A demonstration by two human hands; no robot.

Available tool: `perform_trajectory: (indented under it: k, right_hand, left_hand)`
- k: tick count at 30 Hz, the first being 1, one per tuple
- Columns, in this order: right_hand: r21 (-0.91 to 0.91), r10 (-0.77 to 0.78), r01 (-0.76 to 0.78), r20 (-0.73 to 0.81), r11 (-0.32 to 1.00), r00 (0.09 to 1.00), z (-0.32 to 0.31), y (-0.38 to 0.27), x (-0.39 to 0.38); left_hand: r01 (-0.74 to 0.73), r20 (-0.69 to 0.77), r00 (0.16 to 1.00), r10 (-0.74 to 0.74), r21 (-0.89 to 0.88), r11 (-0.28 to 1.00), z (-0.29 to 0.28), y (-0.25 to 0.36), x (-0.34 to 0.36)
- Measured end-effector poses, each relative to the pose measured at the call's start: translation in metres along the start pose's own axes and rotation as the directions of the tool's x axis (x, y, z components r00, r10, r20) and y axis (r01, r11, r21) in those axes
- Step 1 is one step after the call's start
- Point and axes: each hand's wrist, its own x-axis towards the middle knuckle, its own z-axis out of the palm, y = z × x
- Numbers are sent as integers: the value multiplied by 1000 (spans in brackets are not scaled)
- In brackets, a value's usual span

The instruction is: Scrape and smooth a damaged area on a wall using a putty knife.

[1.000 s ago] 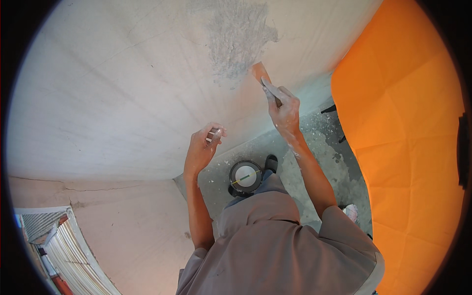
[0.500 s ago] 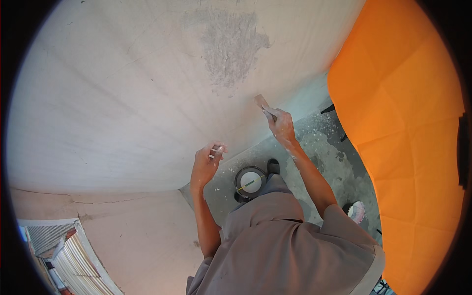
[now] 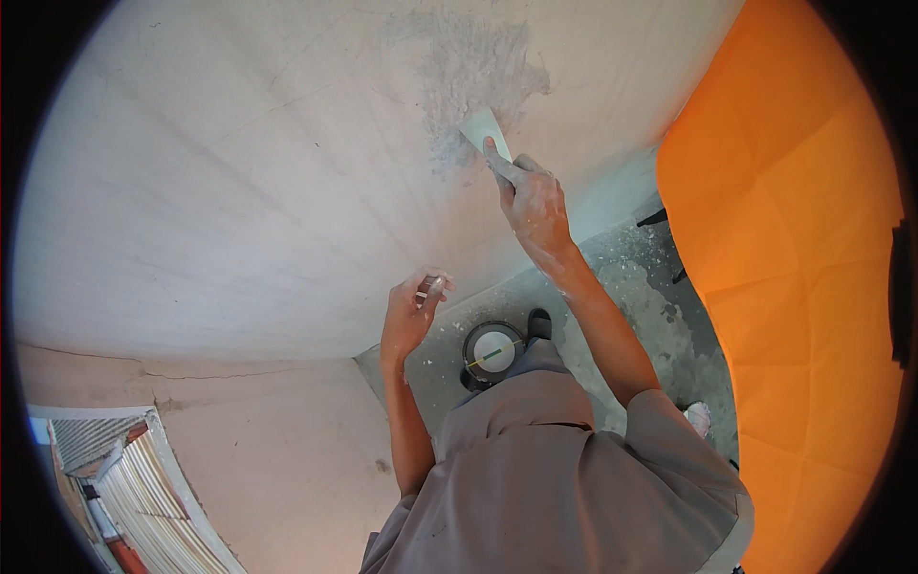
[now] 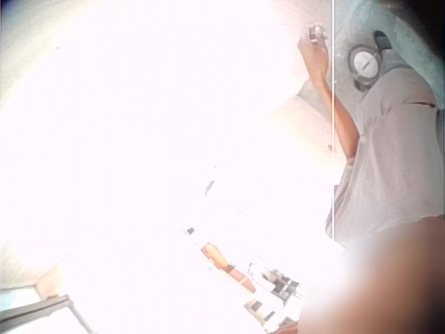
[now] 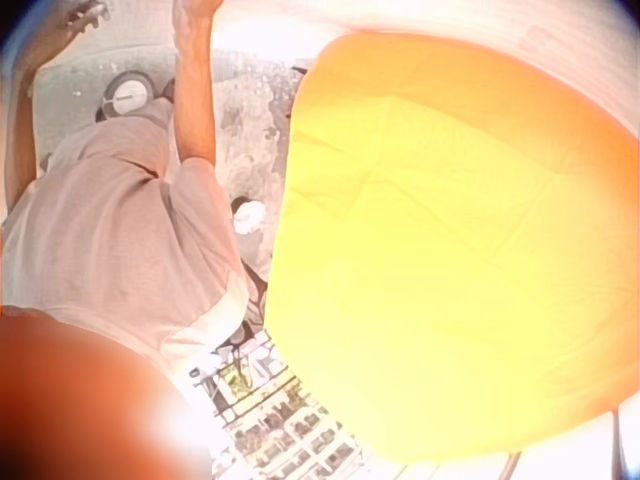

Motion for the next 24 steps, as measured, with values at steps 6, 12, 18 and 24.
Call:
perform_trajectory:
  k: [6, 12, 18, 24]
  right_hand:
    - [26, 152, -169, 326, 985, 933, 45, 106, -173]
    - [204, 332, -399, 299, 894, 895, 6, 100, -159]
    - [473, 334, -396, 213, 787, 918, -36, 80, -97]
    - [744, 258, -374, 274, 554, 927, -56, 70, -25]
  left_hand:
    - [-406, -54, 863, 502, 515, 755, 0, 78, 35]
    - [-427, 81, 656, 750, 860, 280, 15, 154, 108]
    - [-346, 128, 765, 631, 908, 236, 32, 115, 127]
    - [-160, 83, 767, 637, 985, 64, 27, 154, 135]
